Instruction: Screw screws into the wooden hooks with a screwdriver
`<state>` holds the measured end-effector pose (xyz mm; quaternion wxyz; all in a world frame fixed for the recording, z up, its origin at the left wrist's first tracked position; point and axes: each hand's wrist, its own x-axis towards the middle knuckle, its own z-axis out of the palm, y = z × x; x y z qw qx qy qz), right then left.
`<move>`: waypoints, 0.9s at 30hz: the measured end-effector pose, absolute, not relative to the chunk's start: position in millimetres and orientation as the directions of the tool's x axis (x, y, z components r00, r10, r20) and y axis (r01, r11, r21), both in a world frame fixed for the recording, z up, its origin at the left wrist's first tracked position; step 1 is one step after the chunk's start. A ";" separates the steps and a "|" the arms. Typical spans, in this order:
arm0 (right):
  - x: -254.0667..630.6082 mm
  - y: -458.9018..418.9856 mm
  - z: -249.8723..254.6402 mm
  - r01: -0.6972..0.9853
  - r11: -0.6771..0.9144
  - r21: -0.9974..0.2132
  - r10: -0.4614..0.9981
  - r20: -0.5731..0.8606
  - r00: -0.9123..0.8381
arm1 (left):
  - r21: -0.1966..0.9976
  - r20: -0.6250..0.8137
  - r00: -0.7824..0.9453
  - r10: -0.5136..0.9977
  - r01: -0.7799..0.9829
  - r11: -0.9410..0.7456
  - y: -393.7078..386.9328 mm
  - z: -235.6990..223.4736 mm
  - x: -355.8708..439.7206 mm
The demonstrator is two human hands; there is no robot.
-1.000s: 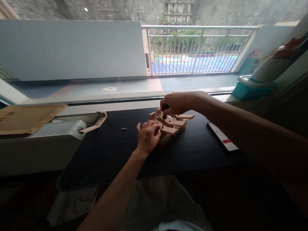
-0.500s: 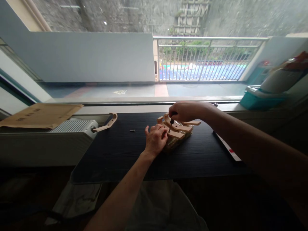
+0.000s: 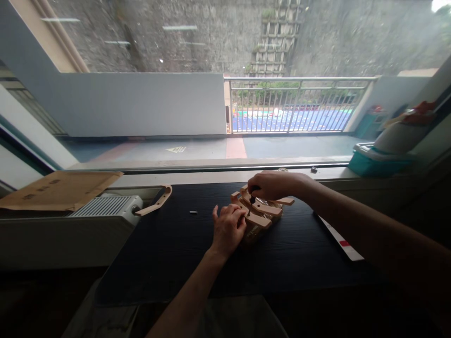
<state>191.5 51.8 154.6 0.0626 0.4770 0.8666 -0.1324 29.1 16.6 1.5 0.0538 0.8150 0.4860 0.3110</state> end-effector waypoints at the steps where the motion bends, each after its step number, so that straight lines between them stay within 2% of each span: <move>1: 191.9 52.3 154.4 0.842 0.512 -0.168 0.808 -0.239 -0.539 | 0.394 0.454 0.334 0.826 0.756 -0.522 16.5 1.7 29.1; 6: 194.3 54.0 151.2 0.848 0.512 -0.139 0.817 -0.226 -0.530 | 0.410 0.465 0.319 0.826 0.749 -0.520 16.9 0.8 28.6; 12: 200.2 52.5 156.1 0.835 0.525 -0.165 0.804 -0.225 -0.550 | 0.419 0.463 0.322 0.826 0.742 -0.524 16.7 1.9 27.6; 22: 192.9 55.0 146.5 0.821 0.568 -0.058 0.808 -0.148 -0.570 | 0.434 0.455 0.319 0.831 0.736 -0.520 20.1 4.2 28.6; 25: 190.7 54.0 146.6 0.822 0.568 -0.038 0.811 -0.143 -0.567 | 0.509 0.446 0.284 0.849 0.699 -0.502 8.2 8.3 22.8; 27: 190.8 51.9 147.2 0.817 0.574 -0.050 0.806 -0.140 -0.575 | 0.638 0.395 0.280 0.875 0.602 -0.481 -13.9 7.4 13.6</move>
